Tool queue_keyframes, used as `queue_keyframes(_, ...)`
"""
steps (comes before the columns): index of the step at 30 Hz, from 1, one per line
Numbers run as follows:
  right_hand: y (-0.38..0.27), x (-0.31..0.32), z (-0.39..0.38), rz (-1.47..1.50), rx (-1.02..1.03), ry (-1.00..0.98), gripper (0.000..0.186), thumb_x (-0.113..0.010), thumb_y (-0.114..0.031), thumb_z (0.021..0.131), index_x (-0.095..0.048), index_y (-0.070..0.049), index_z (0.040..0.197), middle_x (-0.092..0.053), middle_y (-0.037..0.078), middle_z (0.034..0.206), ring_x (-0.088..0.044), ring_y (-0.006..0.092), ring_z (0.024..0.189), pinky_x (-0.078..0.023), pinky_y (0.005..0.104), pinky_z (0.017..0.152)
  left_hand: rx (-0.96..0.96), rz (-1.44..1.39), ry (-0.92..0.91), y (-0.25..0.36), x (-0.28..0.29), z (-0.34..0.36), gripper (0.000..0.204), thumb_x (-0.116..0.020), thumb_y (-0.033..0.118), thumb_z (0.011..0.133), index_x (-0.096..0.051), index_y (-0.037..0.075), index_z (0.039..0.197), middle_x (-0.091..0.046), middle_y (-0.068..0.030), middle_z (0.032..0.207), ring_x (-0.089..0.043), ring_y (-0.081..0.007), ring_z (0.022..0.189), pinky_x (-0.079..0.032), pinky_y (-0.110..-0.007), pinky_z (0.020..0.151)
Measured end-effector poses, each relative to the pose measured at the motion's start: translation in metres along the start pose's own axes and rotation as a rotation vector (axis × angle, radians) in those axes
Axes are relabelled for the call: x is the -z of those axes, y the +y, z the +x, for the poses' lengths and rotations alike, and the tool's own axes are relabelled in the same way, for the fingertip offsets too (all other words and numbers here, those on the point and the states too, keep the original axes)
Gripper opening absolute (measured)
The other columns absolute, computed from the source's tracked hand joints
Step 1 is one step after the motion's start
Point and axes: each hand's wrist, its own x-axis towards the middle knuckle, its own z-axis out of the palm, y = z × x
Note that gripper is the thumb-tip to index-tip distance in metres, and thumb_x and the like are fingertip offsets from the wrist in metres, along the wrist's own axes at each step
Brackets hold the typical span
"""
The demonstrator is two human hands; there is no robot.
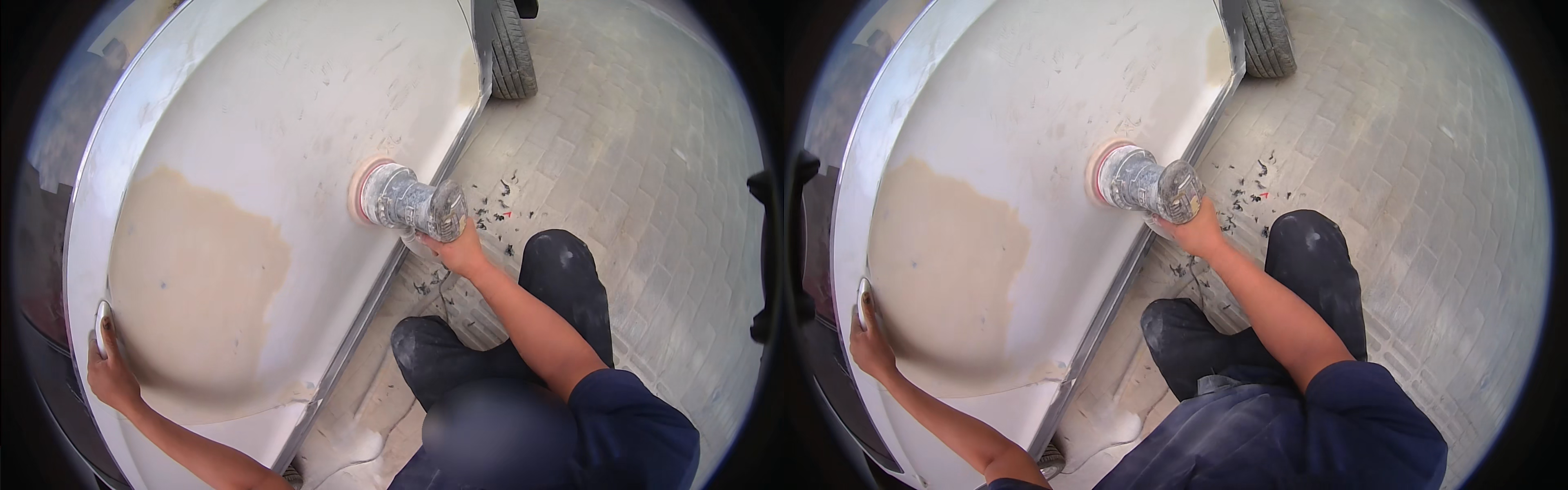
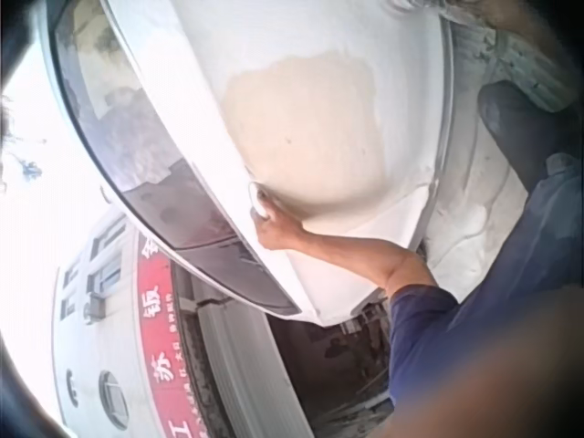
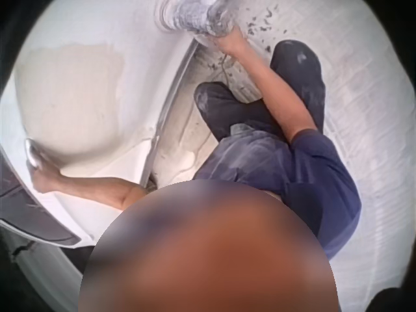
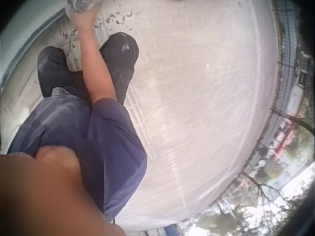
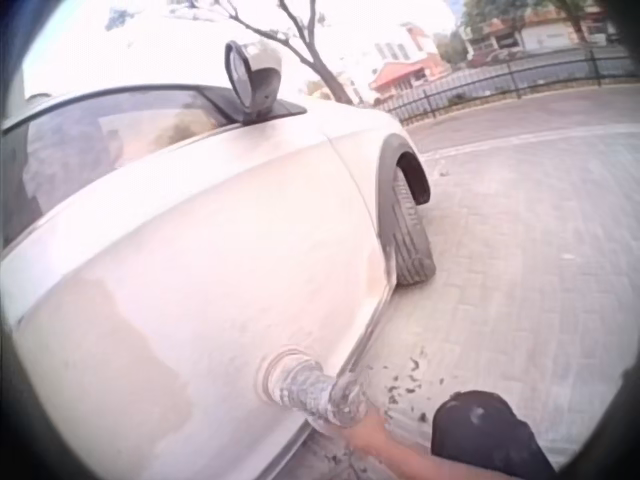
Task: The person attaches a sanding disc to an orbital sander and sands the side panel of a white car. The person moves the sander across the door surface in overlapping passes, generating dust and smoothing the panel.
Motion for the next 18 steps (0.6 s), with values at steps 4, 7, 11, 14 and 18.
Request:
queue_keyframes(4,-0.002,-0.004,-0.007,-0.047,0.078,0.009,0.05,-0.093,-0.01,0.085,-0.075,0.002,0.13,-0.081,0.016,0.126,-0.078,0.026,0.118,-0.06,0.0401,0.104,-0.01,0.017,0.022,0.0,0.001,-0.002,0.089,-0.054,0.084,0.102,-0.076,0.01,0.146,-0.084,-0.0171,0.12,-0.079,-0.0374,0.109,-0.059,-0.047,0.098)
queue_keyframes(7,-0.007,0.004,0.005,-0.036,-0.004,0.018,0.05,-0.093,-0.01,0.085,-0.075,0.003,0.13,-0.081,0.017,0.126,-0.078,0.0263,0.118,-0.06,0.0404,0.104,-0.005,0.016,-0.009,0.001,0.002,-0.004,0.088,-0.054,0.083,0.103,-0.076,0.009,0.146,-0.084,-0.0176,0.119,-0.079,-0.0377,0.109,-0.059,-0.047,0.097)
queue_keyframes(11,-0.007,0.009,0.008,-0.05,-0.038,0.005,0.047,-0.092,-0.01,0.086,-0.076,0.002,0.129,-0.082,0.016,0.124,-0.079,0.0268,0.116,-0.06,0.0403,0.103,0.004,-0.041,-0.042,0.002,0.002,-0.003,0.085,-0.055,0.08,0.103,-0.076,0.009,0.146,-0.084,-0.0181,0.12,-0.079,-0.0385,0.109,-0.059,-0.047,0.097)
queue_keyframes(14,-0.004,0.005,-0.003,-0.071,-0.008,0.018,0.045,-0.091,-0.011,0.086,-0.077,0.001,0.127,-0.083,0.017,0.122,-0.08,0.0267,0.114,-0.061,0.0403,0.101,0.01,-0.016,-0.02,0.0,0.0,-0.003,0.084,-0.057,0.079,0.103,-0.076,0.009,0.145,-0.084,-0.0181,0.121,-0.079,-0.0389,0.111,-0.059,-0.047,0.098)
queue_keyframes(18,-0.002,0.01,-0.001,-0.061,-0.024,0.002,0.044,-0.091,-0.011,0.086,-0.077,0.001,0.127,-0.083,0.017,0.122,-0.08,0.0266,0.115,-0.061,0.0403,0.101,0.055,-0.032,-0.015,-0.001,0.001,-0.007,0.085,-0.057,0.08,0.102,-0.076,0.009,0.145,-0.084,-0.018,0.121,-0.079,-0.0386,0.111,-0.059,-0.047,0.098)
